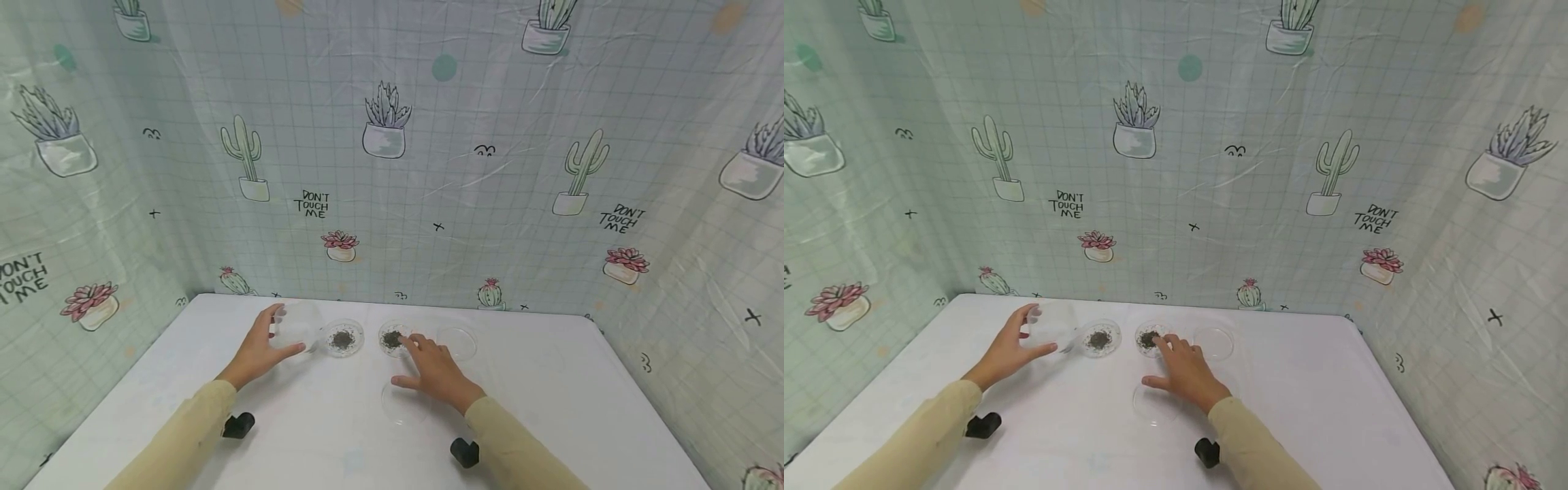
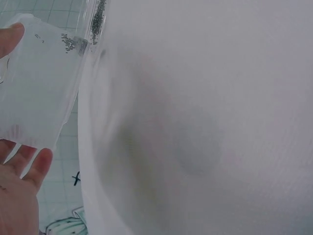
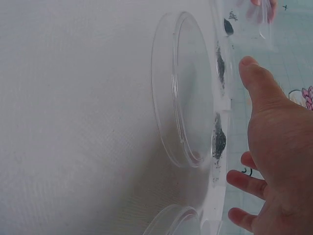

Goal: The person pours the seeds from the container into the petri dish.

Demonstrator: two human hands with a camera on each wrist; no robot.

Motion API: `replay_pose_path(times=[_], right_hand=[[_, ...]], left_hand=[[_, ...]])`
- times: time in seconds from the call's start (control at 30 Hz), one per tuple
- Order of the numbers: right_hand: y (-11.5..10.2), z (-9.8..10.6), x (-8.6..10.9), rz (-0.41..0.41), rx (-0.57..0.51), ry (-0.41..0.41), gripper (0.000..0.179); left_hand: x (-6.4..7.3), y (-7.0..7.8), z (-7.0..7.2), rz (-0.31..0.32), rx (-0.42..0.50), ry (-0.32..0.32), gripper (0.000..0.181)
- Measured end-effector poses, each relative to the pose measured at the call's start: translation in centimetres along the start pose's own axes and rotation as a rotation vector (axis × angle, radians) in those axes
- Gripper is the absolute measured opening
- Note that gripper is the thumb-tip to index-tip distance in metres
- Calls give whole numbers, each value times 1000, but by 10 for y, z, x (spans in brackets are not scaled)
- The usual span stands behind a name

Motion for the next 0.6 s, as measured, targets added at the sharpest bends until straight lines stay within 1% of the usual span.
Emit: replay_pose_path(times=[0.1, 0.4, 0.6], right_hand=[[-1, 0, 1, 3, 1, 1, 88], [-1, -2, 5, 21, 1, 9, 88], [-1, -2, 6, 36, 9, 18, 87]], left_hand=[[1, -2, 0, 0, -3, 0, 100], [6, -11, -1, 40, -20, -13, 101], [7, -19, -1, 57, -1, -24, 101]])
Point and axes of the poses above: each hand's wrist, its own x-axis away from the middle knuckle, its own z-axis out of the back of the hand, y = z × x, the point moved 7 cm from there along -x, towards the middle knuckle, and after that the axes turned 5 degrees about x, right-handed, at the moved point
